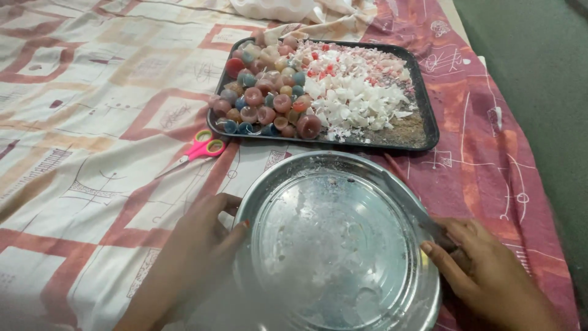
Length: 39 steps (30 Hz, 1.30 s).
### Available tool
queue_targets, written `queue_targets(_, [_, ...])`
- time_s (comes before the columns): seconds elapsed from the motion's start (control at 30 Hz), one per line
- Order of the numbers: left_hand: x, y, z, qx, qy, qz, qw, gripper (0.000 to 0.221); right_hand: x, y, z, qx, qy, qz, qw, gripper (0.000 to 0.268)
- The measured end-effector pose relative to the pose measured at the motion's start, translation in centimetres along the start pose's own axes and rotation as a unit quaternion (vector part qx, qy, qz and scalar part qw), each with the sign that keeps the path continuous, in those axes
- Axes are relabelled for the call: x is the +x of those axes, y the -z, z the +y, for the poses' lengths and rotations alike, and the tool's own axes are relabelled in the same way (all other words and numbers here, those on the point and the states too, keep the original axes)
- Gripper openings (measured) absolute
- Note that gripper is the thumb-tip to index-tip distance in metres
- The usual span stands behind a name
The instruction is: Cutting colorful wax scraps into smaller pieces using a knife on a metal tray.
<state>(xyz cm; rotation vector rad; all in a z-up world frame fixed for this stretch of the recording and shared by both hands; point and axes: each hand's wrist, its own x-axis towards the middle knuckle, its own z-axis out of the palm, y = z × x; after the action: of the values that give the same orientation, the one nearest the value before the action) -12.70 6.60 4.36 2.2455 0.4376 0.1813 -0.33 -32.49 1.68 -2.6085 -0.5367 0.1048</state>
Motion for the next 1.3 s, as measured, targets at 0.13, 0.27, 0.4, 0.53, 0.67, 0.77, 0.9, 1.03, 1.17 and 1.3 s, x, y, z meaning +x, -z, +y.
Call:
queue_targets(0.13, [1.3,-1.4,-0.9,-0.001,0.009,-0.012,1.0,0.038,0.9,-0.4,-3.7,-0.061,0.083,0.088,0.991,0.048])
queue_targets(0.27, [2.2,-3.6,-2.9,-0.013,-0.098,0.063,0.993,0.028,1.9,-0.1,-7.4,-0.114,-0.057,0.054,0.99,0.044])
queue_targets(0.4, [1.8,-2.5,-0.5,0.01,0.015,-0.001,1.0,0.031,2.1,0.7,-8.9,-0.115,-0.069,0.068,0.989,0.034])
queue_targets(0.53, [3.8,-2.1,0.7,0.087,-0.156,0.135,0.975,0.036,1.6,0.2,-7.9,-0.094,-0.046,0.075,0.992,0.031])
queue_targets(0.67, [8.9,-2.3,4.2,0.214,-0.28,0.185,0.917,0.044,0.9,0.2,-7.7,-0.05,-0.074,0.07,0.994,0.029])
queue_targets(0.77, [13.9,-4.8,4.8,0.218,-0.311,0.169,0.909,0.046,0.1,-0.6,-5.9,-0.001,-0.123,0.059,0.991,0.031])
queue_targets(0.9, [18.5,-7.1,5.4,0.23,-0.292,0.145,0.917,0.036,-1.2,-1.5,-2.5,0.052,-0.165,0.059,0.983,0.032])
queue_targets(1.03, [17.5,-6.6,5.7,0.214,-0.303,0.158,0.915,0.027,-2.5,-1.6,-1.7,0.046,-0.201,0.072,0.976,0.032])
queue_targets(1.17, [11.7,-4.9,6.4,0.207,-0.4,0.202,0.87,0.026,-2.5,-1.3,-2.9,0.024,-0.219,0.118,0.968,0.03])
queue_targets(1.3, [4.7,-5.3,4.6,0.278,-0.505,0.156,0.802,0.014,-2.8,-2.0,-1.2,0.024,-0.191,0.086,0.977,0.033])
